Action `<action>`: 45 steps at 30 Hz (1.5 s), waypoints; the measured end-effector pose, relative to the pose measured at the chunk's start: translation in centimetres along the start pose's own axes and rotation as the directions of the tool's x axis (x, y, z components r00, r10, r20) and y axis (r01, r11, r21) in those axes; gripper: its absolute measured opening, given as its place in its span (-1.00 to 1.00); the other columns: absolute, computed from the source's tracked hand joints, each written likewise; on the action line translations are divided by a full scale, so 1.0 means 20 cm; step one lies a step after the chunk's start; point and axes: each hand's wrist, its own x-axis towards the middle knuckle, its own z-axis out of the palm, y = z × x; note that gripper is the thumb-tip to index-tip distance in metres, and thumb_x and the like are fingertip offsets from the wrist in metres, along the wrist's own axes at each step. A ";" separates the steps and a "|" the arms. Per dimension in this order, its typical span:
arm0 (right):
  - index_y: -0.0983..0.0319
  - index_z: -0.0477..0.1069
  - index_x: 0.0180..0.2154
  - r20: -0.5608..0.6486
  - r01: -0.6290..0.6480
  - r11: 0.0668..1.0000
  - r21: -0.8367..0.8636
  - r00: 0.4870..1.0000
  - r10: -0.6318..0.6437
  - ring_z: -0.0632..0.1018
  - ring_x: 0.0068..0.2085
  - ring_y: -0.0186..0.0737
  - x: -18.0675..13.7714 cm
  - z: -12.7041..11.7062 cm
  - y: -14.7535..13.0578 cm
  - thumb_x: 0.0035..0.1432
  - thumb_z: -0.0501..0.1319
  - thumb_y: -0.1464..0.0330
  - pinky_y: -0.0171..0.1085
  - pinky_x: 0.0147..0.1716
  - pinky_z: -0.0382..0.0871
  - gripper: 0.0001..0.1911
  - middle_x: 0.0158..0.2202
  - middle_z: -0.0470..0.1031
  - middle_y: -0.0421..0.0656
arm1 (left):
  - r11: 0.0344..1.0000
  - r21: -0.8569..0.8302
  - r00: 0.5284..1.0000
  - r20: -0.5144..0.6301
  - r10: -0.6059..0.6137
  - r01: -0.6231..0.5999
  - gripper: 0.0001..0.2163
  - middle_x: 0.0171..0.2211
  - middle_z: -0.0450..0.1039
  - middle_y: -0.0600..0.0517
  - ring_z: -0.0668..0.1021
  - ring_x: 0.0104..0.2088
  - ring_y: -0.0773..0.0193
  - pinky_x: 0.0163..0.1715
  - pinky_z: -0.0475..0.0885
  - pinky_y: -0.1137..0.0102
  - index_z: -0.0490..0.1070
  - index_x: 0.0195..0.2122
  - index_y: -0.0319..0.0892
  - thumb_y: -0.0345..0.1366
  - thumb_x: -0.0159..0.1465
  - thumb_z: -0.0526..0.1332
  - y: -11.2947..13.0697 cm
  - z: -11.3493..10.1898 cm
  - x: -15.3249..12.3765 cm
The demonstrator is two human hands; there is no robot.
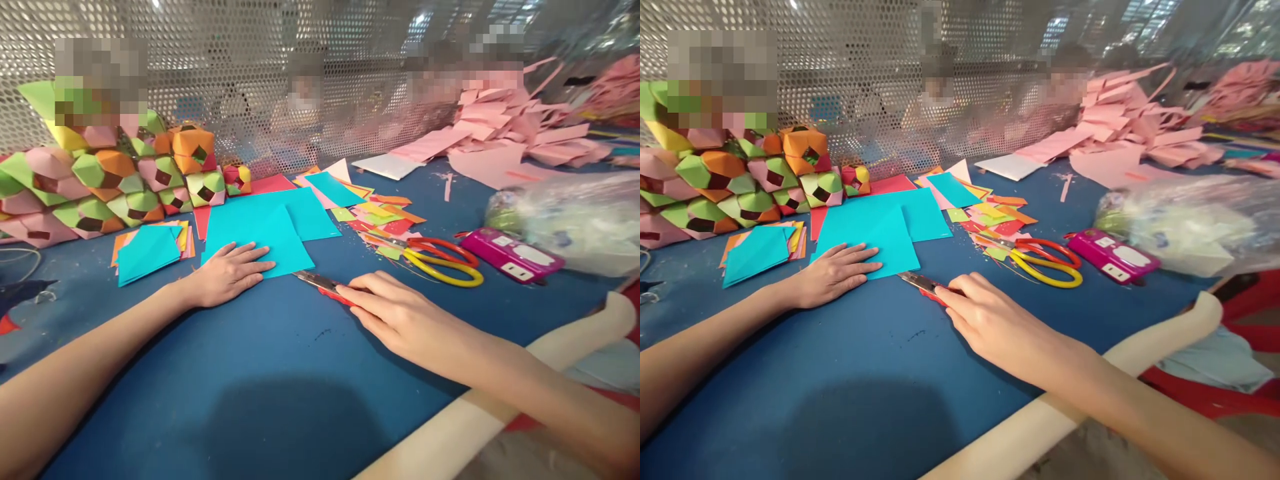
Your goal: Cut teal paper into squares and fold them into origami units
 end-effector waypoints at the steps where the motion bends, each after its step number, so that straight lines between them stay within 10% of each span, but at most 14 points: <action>1: 0.26 0.38 0.09 0.004 0.002 1.000 0.001 1.000 -0.002 0.46 -0.10 -0.14 0.00 0.00 0.00 0.35 -0.04 0.42 -0.16 -0.12 0.43 -0.64 -0.12 0.42 0.00 | 1.000 0.000 1.000 -0.003 0.001 -0.001 -0.53 0.37 -0.03 0.07 0.03 0.37 0.04 0.29 -0.08 0.00 0.12 0.30 0.07 -0.03 0.44 -0.24 0.00 0.00 0.00; 45: 0.27 0.24 0.18 0.090 0.036 0.998 -0.045 0.995 -0.032 0.44 -0.04 -0.06 0.05 0.03 -0.12 0.36 -0.06 0.41 -0.04 -0.04 0.44 -0.61 -0.04 0.40 0.03 | 0.998 -0.054 0.999 -0.049 0.022 -0.025 -0.56 0.36 -0.02 0.06 0.05 0.36 0.05 0.28 -0.11 0.01 0.13 0.29 0.10 -0.05 0.44 -0.19 -0.01 0.07 0.01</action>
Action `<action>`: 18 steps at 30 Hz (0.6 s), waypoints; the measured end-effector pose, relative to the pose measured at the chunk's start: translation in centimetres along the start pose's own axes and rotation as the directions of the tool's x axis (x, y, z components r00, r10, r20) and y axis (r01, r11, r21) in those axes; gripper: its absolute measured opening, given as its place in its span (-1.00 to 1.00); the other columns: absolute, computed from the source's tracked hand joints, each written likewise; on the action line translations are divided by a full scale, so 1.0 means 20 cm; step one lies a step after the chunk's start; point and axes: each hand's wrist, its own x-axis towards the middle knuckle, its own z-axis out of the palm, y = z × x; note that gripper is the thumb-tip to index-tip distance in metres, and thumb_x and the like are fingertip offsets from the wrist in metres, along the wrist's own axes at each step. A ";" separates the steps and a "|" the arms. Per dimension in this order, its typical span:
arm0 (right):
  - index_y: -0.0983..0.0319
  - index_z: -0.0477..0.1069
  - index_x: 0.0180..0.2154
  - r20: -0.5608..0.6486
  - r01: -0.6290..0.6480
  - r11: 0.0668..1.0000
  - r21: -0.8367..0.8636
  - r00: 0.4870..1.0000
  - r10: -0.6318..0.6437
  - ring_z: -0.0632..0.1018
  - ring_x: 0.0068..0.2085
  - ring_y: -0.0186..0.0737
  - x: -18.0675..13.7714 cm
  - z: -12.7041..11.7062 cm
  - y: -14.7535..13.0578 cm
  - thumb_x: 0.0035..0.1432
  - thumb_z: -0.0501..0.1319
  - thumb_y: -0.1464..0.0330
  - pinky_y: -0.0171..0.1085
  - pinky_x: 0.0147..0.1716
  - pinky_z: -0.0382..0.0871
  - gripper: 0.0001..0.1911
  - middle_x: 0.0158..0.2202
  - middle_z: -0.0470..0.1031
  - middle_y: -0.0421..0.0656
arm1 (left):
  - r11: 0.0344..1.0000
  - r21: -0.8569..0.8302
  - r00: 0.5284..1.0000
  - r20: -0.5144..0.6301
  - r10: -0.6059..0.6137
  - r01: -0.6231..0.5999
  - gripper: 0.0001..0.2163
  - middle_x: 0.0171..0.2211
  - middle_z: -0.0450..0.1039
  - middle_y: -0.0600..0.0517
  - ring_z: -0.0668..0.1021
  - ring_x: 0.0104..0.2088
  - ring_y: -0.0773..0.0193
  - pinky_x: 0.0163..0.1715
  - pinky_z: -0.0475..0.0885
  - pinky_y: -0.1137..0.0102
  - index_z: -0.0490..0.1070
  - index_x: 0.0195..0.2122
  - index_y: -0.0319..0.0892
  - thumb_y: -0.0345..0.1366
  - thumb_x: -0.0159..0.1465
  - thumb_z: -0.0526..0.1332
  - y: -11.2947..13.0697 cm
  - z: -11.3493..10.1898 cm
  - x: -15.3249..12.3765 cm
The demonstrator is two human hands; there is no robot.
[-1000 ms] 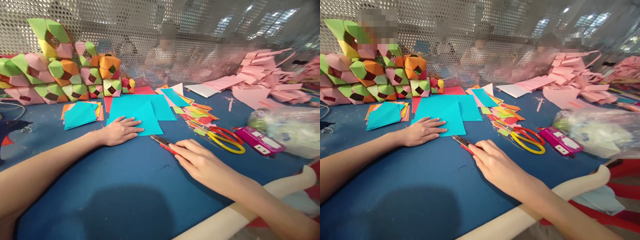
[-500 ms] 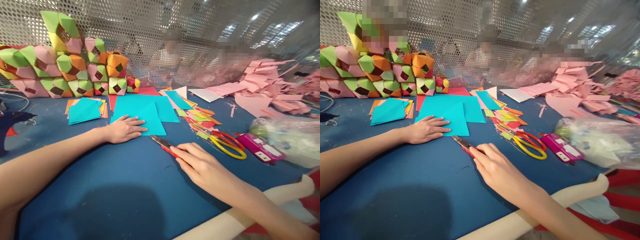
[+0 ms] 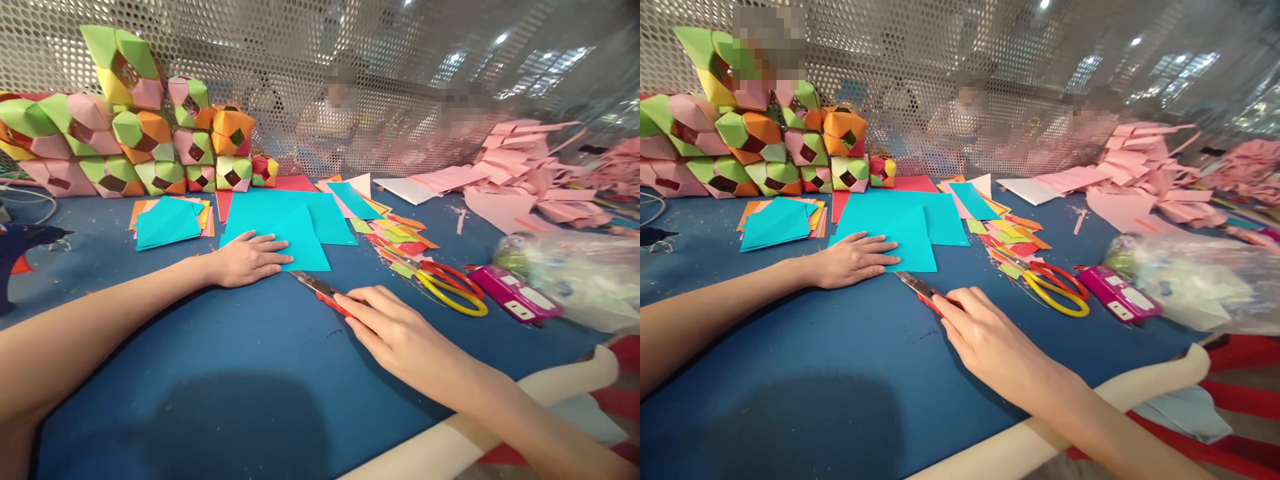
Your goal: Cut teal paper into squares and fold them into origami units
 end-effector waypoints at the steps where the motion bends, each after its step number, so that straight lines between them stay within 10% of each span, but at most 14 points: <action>1: 0.27 0.23 0.18 -0.002 0.000 1.000 0.001 1.000 0.000 0.44 -0.04 -0.06 0.00 0.00 0.00 0.36 -0.05 0.41 -0.04 -0.04 0.44 -0.61 -0.04 0.40 0.03 | 1.000 0.001 1.000 0.000 0.003 -0.003 -0.56 0.36 -0.02 0.07 0.05 0.36 0.06 0.28 -0.11 0.02 0.12 0.29 0.11 -0.04 0.44 -0.19 0.00 0.00 0.00; 18: 0.29 0.26 0.15 -0.001 0.036 0.999 0.002 0.999 -0.036 0.43 -0.08 -0.09 0.03 0.03 -0.03 0.37 -0.06 0.41 -0.05 -0.07 0.44 -0.63 -0.06 0.39 0.02 | 1.000 0.019 1.000 0.023 -0.013 0.013 -0.55 0.37 -0.04 0.07 0.03 0.37 0.07 0.29 -0.13 0.03 0.12 0.30 0.09 -0.05 0.44 -0.21 0.01 -0.01 0.00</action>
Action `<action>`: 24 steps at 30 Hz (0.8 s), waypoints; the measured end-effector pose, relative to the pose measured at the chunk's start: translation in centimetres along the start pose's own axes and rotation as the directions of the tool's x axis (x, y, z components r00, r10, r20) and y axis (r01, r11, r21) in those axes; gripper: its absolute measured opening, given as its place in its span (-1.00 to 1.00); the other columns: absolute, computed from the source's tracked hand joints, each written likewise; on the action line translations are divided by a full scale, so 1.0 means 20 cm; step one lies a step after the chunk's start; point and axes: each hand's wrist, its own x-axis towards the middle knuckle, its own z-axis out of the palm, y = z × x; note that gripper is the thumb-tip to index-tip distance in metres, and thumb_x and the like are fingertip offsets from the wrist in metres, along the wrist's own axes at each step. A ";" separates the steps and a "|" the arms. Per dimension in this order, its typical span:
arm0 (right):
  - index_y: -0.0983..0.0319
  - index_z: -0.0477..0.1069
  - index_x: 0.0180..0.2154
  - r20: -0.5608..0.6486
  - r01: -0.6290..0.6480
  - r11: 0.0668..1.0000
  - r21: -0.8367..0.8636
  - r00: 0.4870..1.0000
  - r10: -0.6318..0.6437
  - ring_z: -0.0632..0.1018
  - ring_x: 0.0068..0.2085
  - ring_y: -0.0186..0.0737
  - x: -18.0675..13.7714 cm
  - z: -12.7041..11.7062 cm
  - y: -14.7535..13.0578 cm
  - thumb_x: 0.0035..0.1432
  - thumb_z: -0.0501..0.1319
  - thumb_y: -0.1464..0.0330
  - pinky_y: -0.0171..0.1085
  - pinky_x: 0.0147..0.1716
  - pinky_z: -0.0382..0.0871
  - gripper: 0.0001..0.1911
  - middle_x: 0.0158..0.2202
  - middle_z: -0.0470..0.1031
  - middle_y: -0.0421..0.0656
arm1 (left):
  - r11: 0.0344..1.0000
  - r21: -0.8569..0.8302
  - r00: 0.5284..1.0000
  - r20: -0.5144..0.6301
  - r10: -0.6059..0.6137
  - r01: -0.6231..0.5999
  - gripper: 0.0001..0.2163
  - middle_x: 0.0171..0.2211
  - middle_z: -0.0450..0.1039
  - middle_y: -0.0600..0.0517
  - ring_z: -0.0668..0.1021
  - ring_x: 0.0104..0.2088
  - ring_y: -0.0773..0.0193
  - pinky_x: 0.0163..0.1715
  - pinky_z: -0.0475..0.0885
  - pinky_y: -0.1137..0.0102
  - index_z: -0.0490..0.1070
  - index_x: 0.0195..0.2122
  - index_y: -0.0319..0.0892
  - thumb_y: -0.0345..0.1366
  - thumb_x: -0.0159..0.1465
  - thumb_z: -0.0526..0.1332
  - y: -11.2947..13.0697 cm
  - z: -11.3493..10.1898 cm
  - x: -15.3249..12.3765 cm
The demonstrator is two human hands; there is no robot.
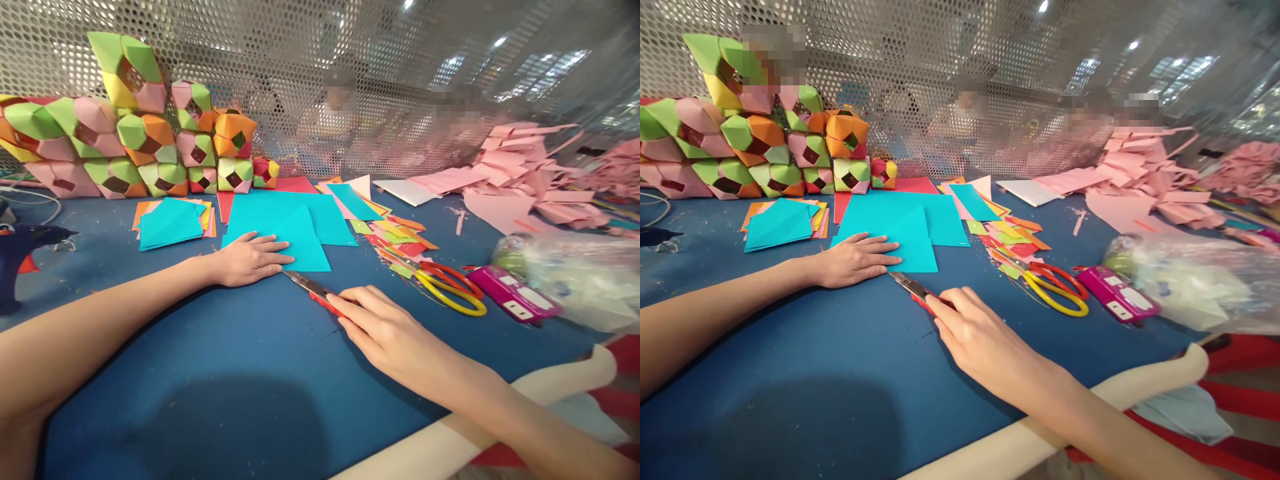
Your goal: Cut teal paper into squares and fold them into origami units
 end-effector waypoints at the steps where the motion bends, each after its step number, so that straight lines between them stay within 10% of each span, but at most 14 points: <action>1: 0.29 0.26 0.15 0.000 -0.003 1.000 0.003 1.000 0.003 0.43 -0.07 -0.09 0.00 0.00 0.00 0.37 -0.06 0.41 -0.05 -0.07 0.44 -0.63 -0.06 0.39 0.02 | 1.000 0.000 1.000 0.003 0.000 0.000 -0.56 0.37 -0.04 0.07 0.03 0.37 0.07 0.29 -0.12 0.02 0.12 0.30 0.09 -0.05 0.44 -0.21 0.00 0.00 0.00; 11: 0.30 0.26 0.15 0.011 0.013 1.000 -0.001 1.000 -0.013 0.44 -0.09 -0.09 0.02 -0.01 -0.03 0.35 -0.05 0.44 -0.04 -0.09 0.46 -0.62 -0.07 0.40 0.03 | 0.999 -0.039 0.999 0.017 -0.030 0.030 -0.54 0.37 -0.03 0.08 0.02 0.37 0.09 0.29 -0.14 0.02 0.15 0.28 0.08 -0.01 0.44 -0.21 0.01 -0.01 0.01; 20: 0.34 0.29 0.14 -0.018 0.042 0.998 -0.049 0.999 -0.043 0.45 -0.08 -0.05 0.04 0.00 -0.03 0.35 -0.04 0.42 -0.02 -0.10 0.48 -0.61 -0.09 0.43 0.05 | 0.911 -0.409 0.995 -0.051 -0.082 0.054 -0.47 0.32 0.13 0.06 0.17 0.32 0.20 0.27 0.04 0.30 0.17 0.27 -0.06 0.08 0.40 -0.17 -0.04 -0.10 0.01; 24: 0.32 0.29 0.14 -0.013 0.023 0.998 -0.052 1.000 -0.023 0.45 -0.07 -0.06 0.04 0.01 -0.03 0.34 -0.03 0.43 -0.02 -0.08 0.47 -0.62 -0.07 0.43 0.04 | 0.966 -0.260 0.991 -0.126 -0.037 0.003 -0.50 0.31 0.16 0.02 0.20 0.30 0.18 0.27 0.04 0.30 0.35 0.15 -0.10 0.05 0.40 -0.13 -0.13 -0.12 -0.02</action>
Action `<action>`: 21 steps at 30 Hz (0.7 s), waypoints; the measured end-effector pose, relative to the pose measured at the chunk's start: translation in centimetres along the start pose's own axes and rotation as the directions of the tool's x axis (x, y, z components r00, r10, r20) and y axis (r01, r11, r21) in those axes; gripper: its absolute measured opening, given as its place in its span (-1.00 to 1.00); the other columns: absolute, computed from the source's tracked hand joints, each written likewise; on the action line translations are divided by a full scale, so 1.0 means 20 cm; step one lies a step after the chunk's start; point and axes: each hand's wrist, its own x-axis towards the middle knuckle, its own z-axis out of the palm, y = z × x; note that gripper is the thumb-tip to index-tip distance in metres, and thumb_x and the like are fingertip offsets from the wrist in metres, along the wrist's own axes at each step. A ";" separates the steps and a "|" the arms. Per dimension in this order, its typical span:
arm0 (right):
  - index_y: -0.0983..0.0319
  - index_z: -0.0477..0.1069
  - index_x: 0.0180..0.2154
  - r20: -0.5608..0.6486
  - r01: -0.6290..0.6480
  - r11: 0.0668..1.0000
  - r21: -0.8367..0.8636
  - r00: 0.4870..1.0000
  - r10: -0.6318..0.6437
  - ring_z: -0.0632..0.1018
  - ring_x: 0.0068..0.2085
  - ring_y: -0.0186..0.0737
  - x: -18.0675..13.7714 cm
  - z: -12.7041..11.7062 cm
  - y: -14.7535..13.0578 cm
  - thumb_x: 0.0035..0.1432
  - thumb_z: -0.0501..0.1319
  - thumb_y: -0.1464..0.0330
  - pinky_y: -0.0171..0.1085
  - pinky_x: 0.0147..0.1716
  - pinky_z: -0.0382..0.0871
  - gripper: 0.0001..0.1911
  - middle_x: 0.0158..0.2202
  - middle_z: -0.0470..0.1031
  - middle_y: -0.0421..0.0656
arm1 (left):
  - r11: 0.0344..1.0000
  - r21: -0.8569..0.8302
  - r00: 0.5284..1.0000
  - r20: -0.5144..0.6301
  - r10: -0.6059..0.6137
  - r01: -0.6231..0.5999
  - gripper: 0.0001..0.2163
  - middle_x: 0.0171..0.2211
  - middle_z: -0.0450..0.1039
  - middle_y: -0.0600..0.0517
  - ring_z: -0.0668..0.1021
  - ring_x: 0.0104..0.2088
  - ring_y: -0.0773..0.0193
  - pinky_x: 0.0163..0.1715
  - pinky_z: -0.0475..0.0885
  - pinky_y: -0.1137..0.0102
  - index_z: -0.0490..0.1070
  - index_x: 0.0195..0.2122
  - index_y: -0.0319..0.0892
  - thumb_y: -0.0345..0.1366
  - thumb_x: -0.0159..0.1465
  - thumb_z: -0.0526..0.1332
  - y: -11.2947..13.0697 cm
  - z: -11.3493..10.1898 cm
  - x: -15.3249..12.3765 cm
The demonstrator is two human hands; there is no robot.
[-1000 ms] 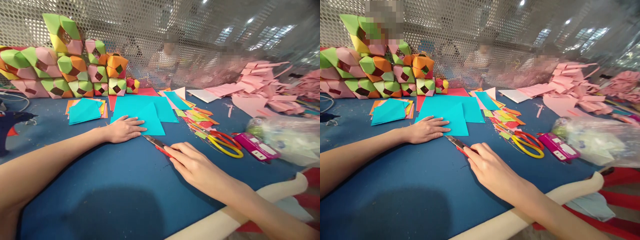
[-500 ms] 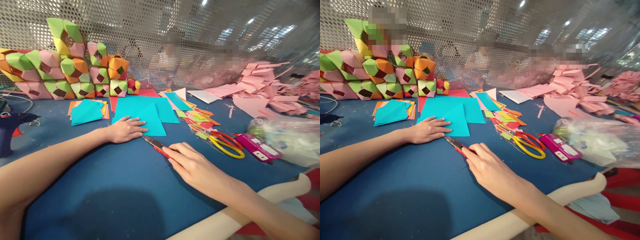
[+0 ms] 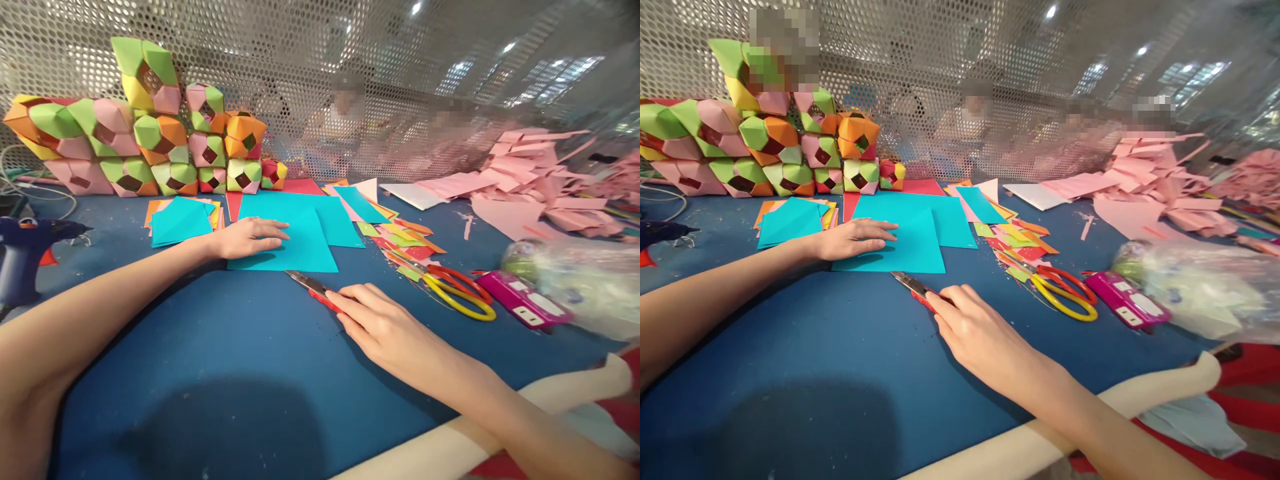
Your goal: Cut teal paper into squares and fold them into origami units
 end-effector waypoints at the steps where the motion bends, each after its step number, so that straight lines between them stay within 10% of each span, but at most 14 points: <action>1: 0.31 0.29 0.14 0.000 -0.003 1.000 -0.003 1.000 0.003 0.45 -0.08 -0.06 0.00 0.00 0.00 0.34 -0.03 0.44 -0.03 -0.08 0.47 -0.62 -0.07 0.43 0.04 | 0.997 0.072 1.000 0.003 0.005 -0.006 -0.51 0.31 0.15 0.02 0.19 0.31 0.15 0.28 0.00 0.24 0.35 0.16 -0.08 0.04 0.40 -0.12 -0.02 0.00 -0.01; 21: 0.32 0.30 0.14 0.017 0.019 1.000 -0.013 1.000 -0.019 0.46 -0.07 -0.05 0.01 0.00 -0.04 0.33 -0.02 0.45 -0.01 -0.08 0.48 -0.61 -0.07 0.43 0.05 | 0.963 0.268 0.994 0.112 -0.011 -0.020 -0.57 0.35 0.04 0.11 0.08 0.35 0.15 0.30 -0.17 0.16 0.22 0.24 0.08 -0.02 0.40 -0.10 -0.08 0.05 -0.04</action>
